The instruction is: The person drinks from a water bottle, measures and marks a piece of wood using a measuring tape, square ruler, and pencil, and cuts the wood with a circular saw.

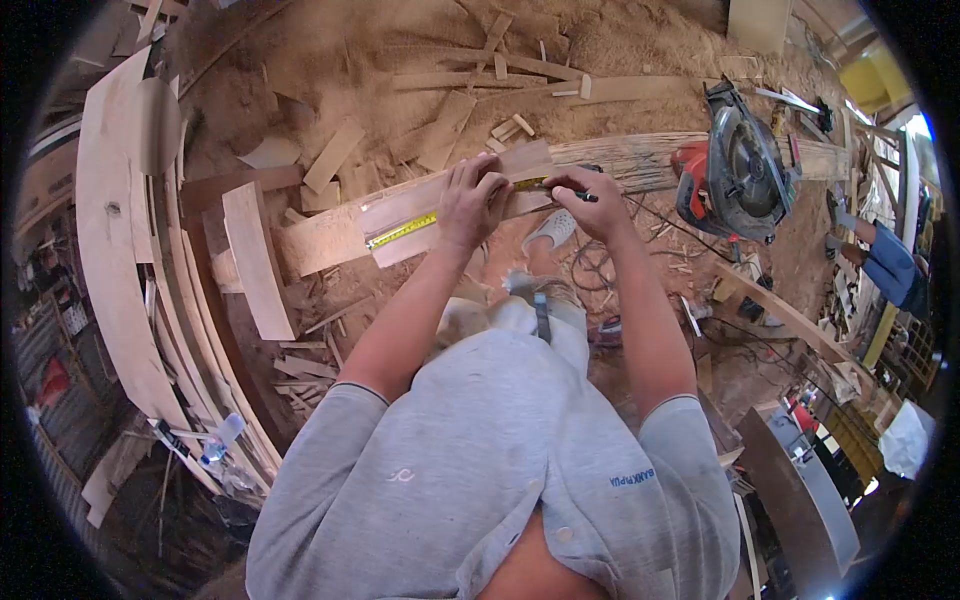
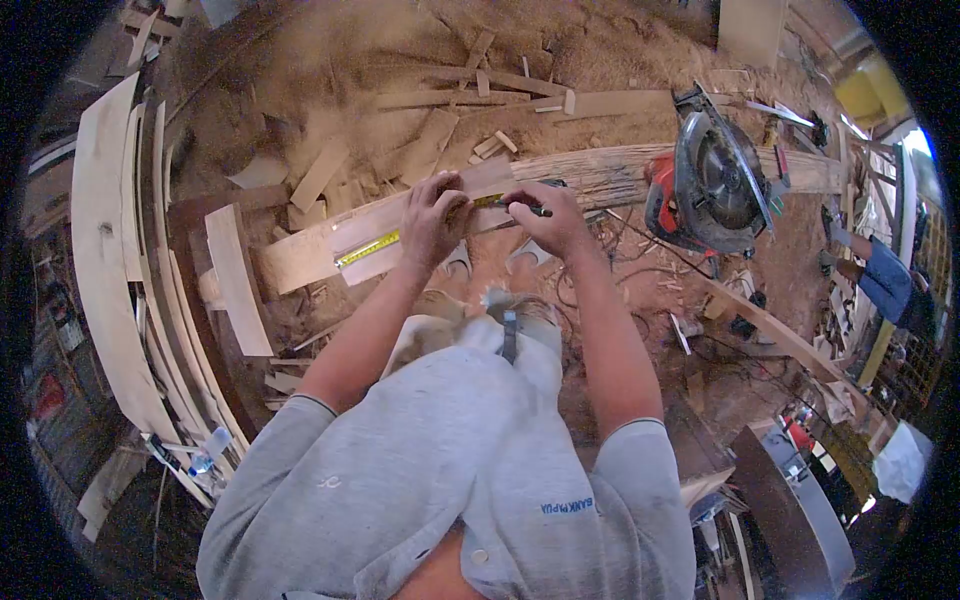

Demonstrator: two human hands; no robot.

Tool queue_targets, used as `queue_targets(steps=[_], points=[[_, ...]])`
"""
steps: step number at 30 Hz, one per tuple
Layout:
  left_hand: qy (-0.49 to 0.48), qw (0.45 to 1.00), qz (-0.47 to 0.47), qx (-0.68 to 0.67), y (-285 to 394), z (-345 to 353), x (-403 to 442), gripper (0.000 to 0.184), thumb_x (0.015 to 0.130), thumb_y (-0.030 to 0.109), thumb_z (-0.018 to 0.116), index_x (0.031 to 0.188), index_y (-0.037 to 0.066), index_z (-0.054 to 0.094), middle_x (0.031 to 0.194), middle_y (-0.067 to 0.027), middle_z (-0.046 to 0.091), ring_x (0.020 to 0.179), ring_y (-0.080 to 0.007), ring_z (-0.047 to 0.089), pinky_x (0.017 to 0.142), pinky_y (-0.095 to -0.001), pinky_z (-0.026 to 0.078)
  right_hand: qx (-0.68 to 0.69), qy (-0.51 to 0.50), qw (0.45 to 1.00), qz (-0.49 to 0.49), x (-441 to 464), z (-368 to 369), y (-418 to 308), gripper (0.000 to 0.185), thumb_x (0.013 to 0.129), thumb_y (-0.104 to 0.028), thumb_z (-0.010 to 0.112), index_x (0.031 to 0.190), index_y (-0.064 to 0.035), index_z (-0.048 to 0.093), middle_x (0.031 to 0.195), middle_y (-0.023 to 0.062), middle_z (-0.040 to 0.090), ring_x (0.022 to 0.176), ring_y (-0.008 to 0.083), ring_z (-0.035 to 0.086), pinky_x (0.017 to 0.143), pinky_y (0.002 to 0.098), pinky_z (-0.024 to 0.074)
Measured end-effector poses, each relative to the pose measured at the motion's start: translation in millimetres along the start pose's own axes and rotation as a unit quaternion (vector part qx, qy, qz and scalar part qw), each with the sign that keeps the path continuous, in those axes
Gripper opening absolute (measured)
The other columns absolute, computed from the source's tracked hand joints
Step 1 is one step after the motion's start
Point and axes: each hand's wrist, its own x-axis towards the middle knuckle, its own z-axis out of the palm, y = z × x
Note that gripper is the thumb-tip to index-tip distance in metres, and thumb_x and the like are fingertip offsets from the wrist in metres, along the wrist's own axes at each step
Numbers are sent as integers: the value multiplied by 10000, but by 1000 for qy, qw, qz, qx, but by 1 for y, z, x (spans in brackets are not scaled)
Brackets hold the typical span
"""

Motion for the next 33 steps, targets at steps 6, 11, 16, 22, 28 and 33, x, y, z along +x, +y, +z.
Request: queue_targets(steps=[6, 11, 16, 22, 28, 33], points=[[5, 1000, -1, 3, 0, 0, 0, 189, 884, 213, 833, 1025, 144, 729, 1338, -73, 676, 1270, -327, 623, 1080, -474, 489, -92, -17, 996, 6, 5, -5, -11, 240, 911, -181, 696, 1067, -36, 806, 911, 83, 781, 843, 149, 709, 788, 312, 553], [2, 1000, -1, 7, 2, -2, 0, 190, 885, 211, 832, 1030, 148, 728, 1337, -63, 673, 1263, -315, 627, 1069, -474, 492, -88, -19, 996, 15, 5, -5, -10, 250, 917, -197, 699, 1074, -35, 806, 914, 97, 783, 838, 151, 708, 780, 314, 553], [6, 1000, 4, 8, 0, 0, 0, 191, 887, 219, 830, 1035, 150, 730, 1338, -58, 674, 1262, -312, 628, 1065, -470, 493, -90, -17, 996, 13, 6, -4, -11, 251, 923, -198, 698, 1074, -30, 806, 919, 91, 787, 837, 143, 709, 784, 312, 558], [5, 1000, 1, 9, 1, -1, 0, 184, 888, 233, 829, 1025, 153, 735, 1339, -62, 681, 1265, -314, 630, 1076, -469, 490, -86, -15, 996, 19, 6, -4, -13, 247, 925, -199, 705, 1074, -36, 815, 910, 90, 791, 828, 137, 705, 785, 302, 560], [3, 1000, 0, 7, 1, -1, 0, 182, 887, 224, 828, 1025, 152, 735, 1331, -64, 682, 1272, -319, 628, 1083, -479, 488, -88, -28, 995, 39, 7, -6, -14, 245, 919, -195, 715, 1074, -36, 818, 914, 91, 796, 833, 139, 710, 793, 308, 564], [0, 1000, -2, 4, 0, 1, 0, 186, 892, 221, 828, 1032, 148, 731, 1334, -69, 679, 1285, -323, 623, 1090, -483, 489, -78, -12, 996, 30, 6, -4, -12, 242, 915, -188, 716, 1067, -27, 813, 936, 114, 805, 850, 162, 730, 810, 318, 569]])
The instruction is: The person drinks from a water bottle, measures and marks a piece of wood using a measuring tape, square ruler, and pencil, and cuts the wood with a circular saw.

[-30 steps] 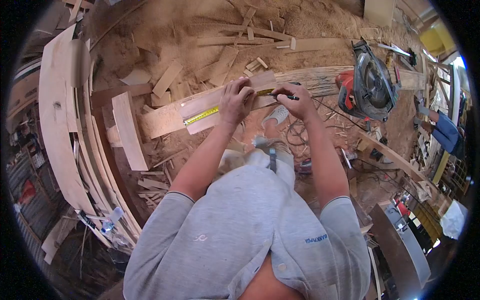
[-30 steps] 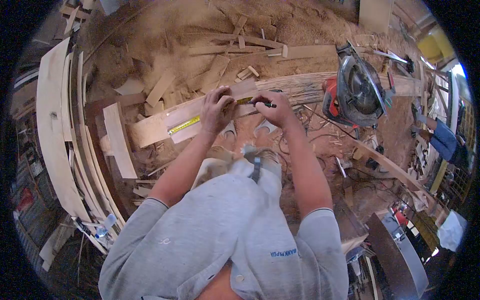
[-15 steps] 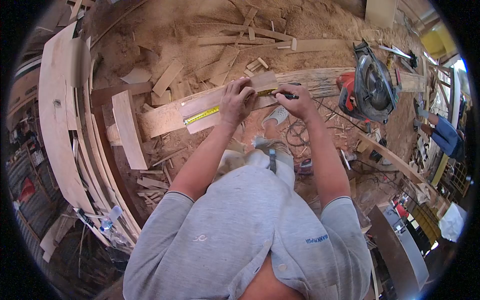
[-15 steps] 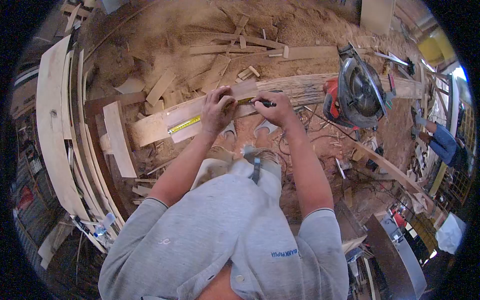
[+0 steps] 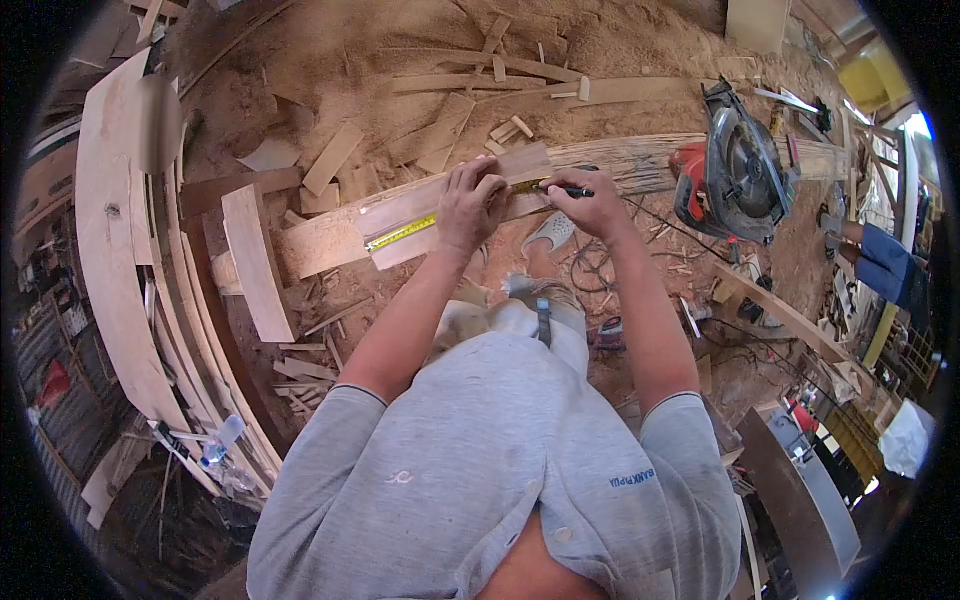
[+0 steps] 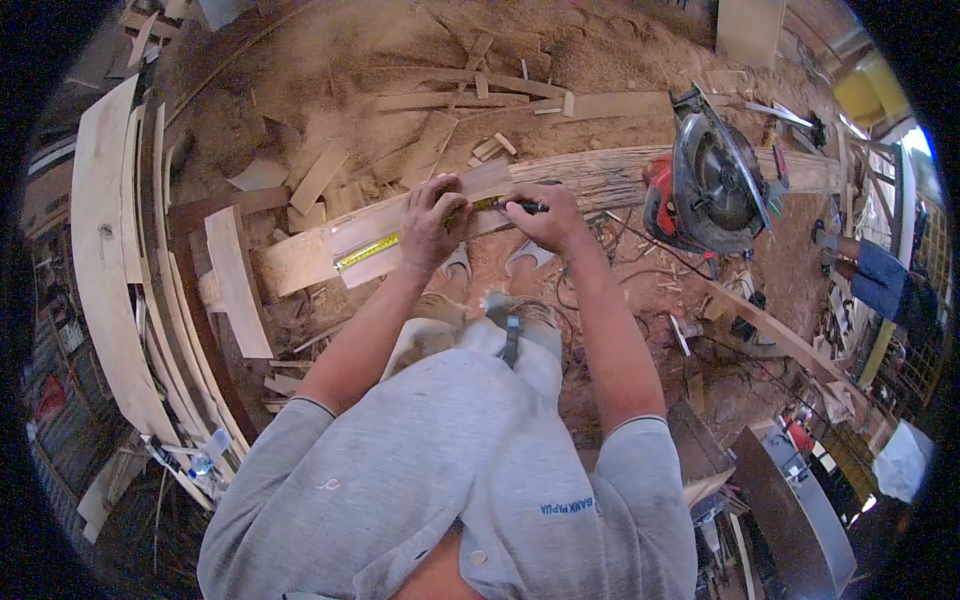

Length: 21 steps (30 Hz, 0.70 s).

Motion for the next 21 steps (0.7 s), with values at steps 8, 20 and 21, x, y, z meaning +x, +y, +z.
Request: queue_targets(steps=[8, 20, 21], points=[[-1, 1000, 3, -3, -2, 2, -1, 186, 901, 226, 819, 1031, 138, 721, 1333, -79, 671, 1288, -333, 617, 1090, -482, 488, 45, 8, 999, 24, -1, 1, 3, 254, 940, -192, 721, 1098, -8, 798, 942, 116, 798, 865, 177, 738, 813, 339, 575], [-19, 1000, -10, 0, 1, 2, -2, 168, 914, 223, 801, 1036, 139, 721, 1356, -84, 661, 1316, -340, 595, 1115, -481, 470, -160, 170, 962, -143, -9, 3, 35, 520, 832, -317, 874, 1235, -46, 685, 1173, 188, 705, 1129, 407, 662, 1011, 481, 524], [-24, 1000, -15, -3, 1, 2, -2, 170, 914, 222, 803, 1036, 137, 721, 1356, -85, 662, 1321, -342, 592, 1117, -484, 467, -152, 167, 964, -143, -7, 5, 42, 534, 816, -310, 874, 1237, -47, 676, 1173, 191, 699, 1121, 408, 661, 1005, 486, 523]])
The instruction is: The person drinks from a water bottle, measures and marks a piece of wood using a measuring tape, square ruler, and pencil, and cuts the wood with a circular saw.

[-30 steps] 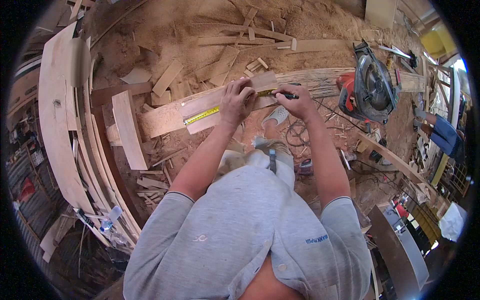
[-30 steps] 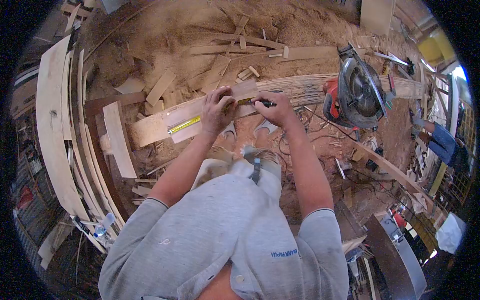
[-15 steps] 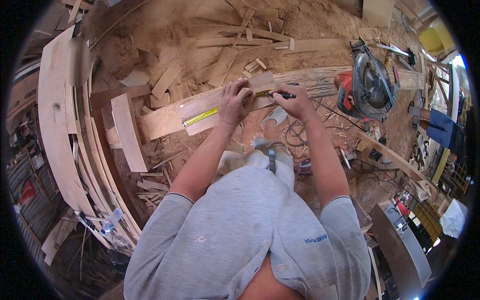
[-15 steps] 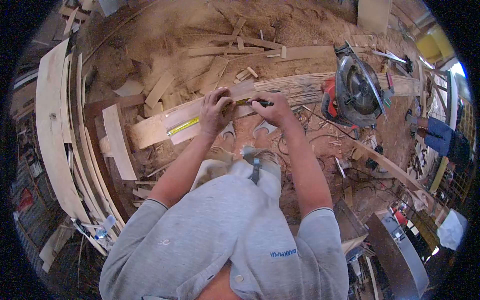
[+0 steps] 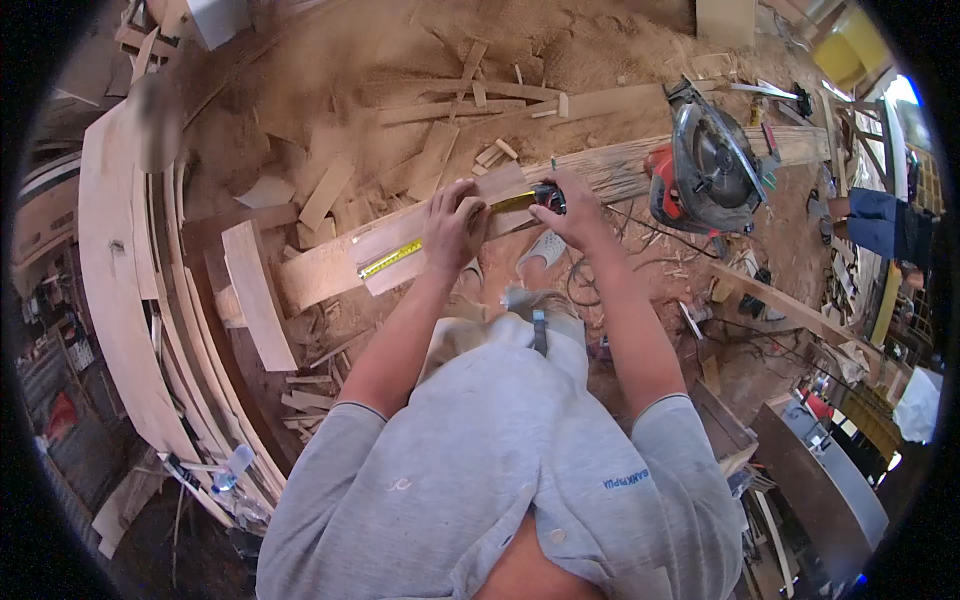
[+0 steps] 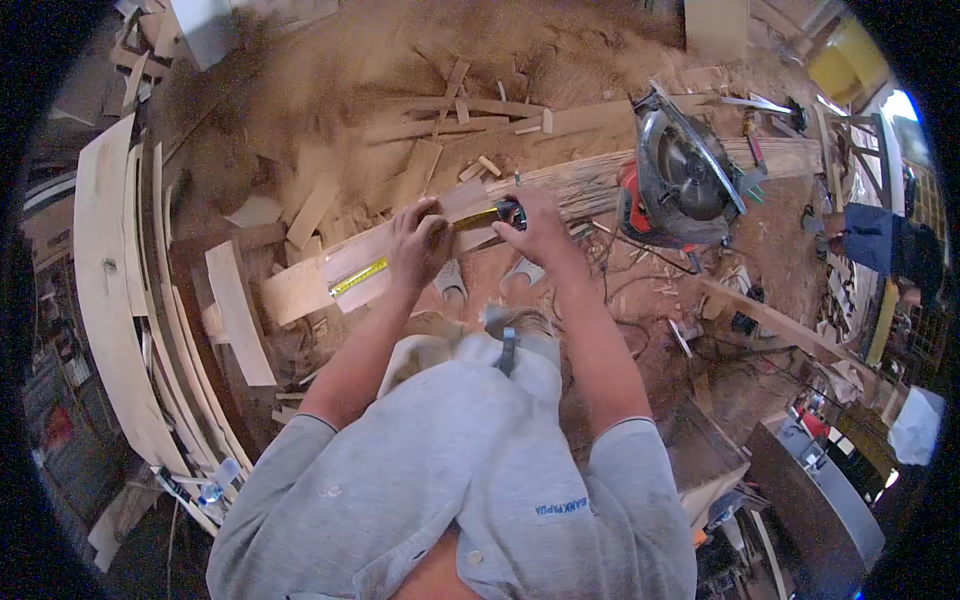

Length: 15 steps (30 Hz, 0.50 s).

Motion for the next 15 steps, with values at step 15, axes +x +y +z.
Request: queue_targets(steps=[15], points=[[47, 991, 118, 37, 112, -98, 15, 335, 858, 199, 837, 1171, 156, 724, 1518, -121, 606, 1457, -371, 493, 1262, -551, 299, 278, 66, 936, 206, -15, -10, 7, 377, 791, -208, 851, 1103, -51, 707, 1048, 127, 726, 1022, 274, 698, 946, 399, 553]])
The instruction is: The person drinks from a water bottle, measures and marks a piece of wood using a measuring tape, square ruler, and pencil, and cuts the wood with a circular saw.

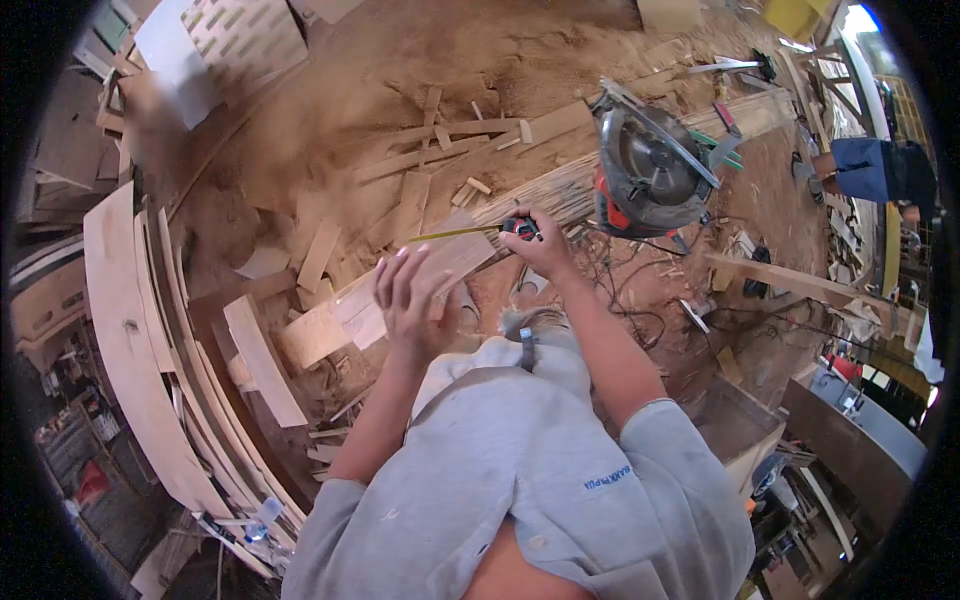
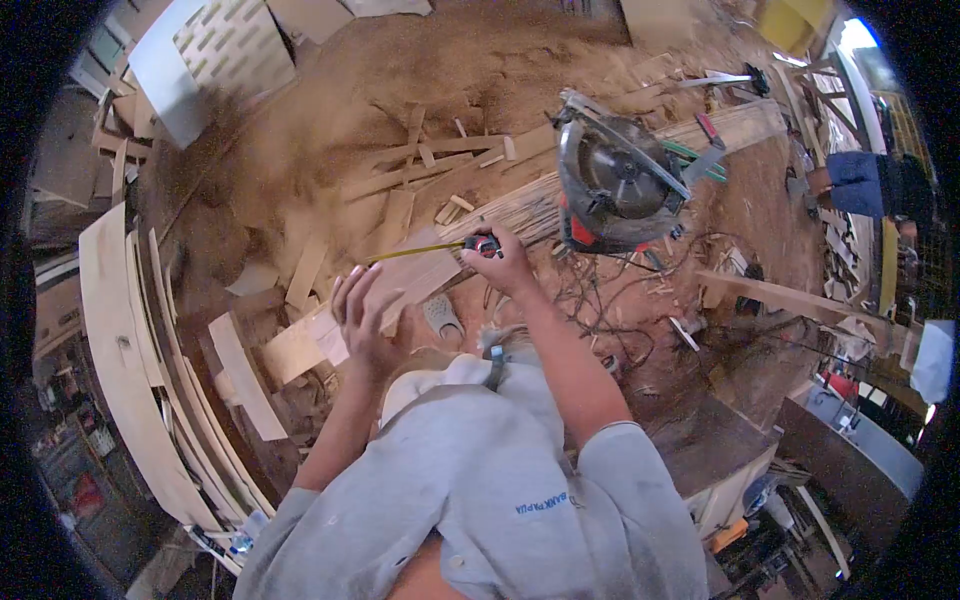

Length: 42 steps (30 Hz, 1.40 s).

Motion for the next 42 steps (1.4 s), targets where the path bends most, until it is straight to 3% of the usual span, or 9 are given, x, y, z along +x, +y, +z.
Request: queue_targets(steps=[4, 11, 14, 18, 23, 29, 34, 37, 42], points=[[-108, 989, -101, 22, -39, 38, -19, 654, 829, 266, 890, 1398, 118, 604, 1592, -190, 503, 1503, -412, 427, 1274, -562, 289, -191, 167, 958, -131, 16, -7, 33, 332, 800, -184, 832, 1074, -55, 696, 1005, 147, 705, 984, 344, 677, 922, 457, 544], [-288, 928, -195, 133, -66, 77, -26, 1310, 640, 419, 1005, 1645, -19, 286, 1633, -250, 415, 1547, -411, 365, 1299, -546, 278, -301, 182, 922, -164, 24, -28, 40, 343, 860, -254, 798, 1140, -94, 682, 1218, 161, 682, 1294, 414, 547, 1109, 600, 395], [-340, 906, -220, 123, -68, 76, -11, 1339, 602, 400, 1019, 1642, -10, 282, 1588, -238, 467, 1502, -396, 417, 1284, -514, 322, -326, 184, 900, -223, 11, -39, 12, 345, 866, -220, 797, 1166, -91, 685, 1179, 170, 703, 1216, 411, 620, 1035, 565, 485], [-363, 896, -224, 125, -72, 79, -6, 1314, 561, 375, 1036, 1604, -3, 334, 1531, -226, 513, 1459, -391, 457, 1251, -467, 384, -23, -106, 972, -207, -41, -78, -59, 205, 891, -156, 806, 1068, -85, 729, 812, 99, 728, 724, 370, 704, 716, 481, 566], [-399, 868, -248, 162, -63, 81, 4, 1308, 514, 388, 1054, 1565, 7, 376, 1469, -215, 543, 1434, -403, 478, 1229, -451, 416, 87, 231, 889, -384, -46, -238, -129, 178, 1029, -182, 665, 895, -84, 729, 833, 56, 685, 789, 243, 667, 741, 380, 516], [-401, 860, -252, 191, -58, 83, 5, 1268, 517, 383, 1049, 1543, 19, 399, 1434, -198, 577, 1387, -401, 526, 1218, -466, 419, -20, 458, 883, 105, 46, -383, 35, 315, 1062, -287, 638, 1079, 22, 699, 1085, 183, 735, 1037, 308, 727, 940, 423, 552], [-356, 907, -192, 115, -105, 94, -28, 1209, 503, 370, 1042, 1506, 40, 452, 1449, -201, 589, 1352, -402, 561, 1195, -480, 437, -209, 460, 851, 143, 113, -378, 187, 536, 809, -414, 871, 1063, 45, 761, 958, 152, 790, 886, 273, 761, 842, 398, 583], [-344, 904, -203, 154, -79, 86, -16, 1186, 521, 358, 1031, 1512, 43, 459, 1437, -196, 596, 1351, -404, 562, 1184, -486, 450, -253, 386, 829, 315, 128, -389, 185, 723, 716, -504, 837, 1137, 79, 768, 1100, 243, 796, 1035, 387, 771, 925, 458, 582], [-351, 900, -192, 171, -68, 79, -10, 1214, 543, 420, 1012, 1542, 43, 433, 1451, -190, 581, 1377, -407, 538, 1205, -502, 420, -159, 490, 812, 275, 119, -406, 130, 700, 764, -501, 802, 1122, 101, 772, 1103, 272, 786, 1053, 394, 757, 966, 475, 544]])
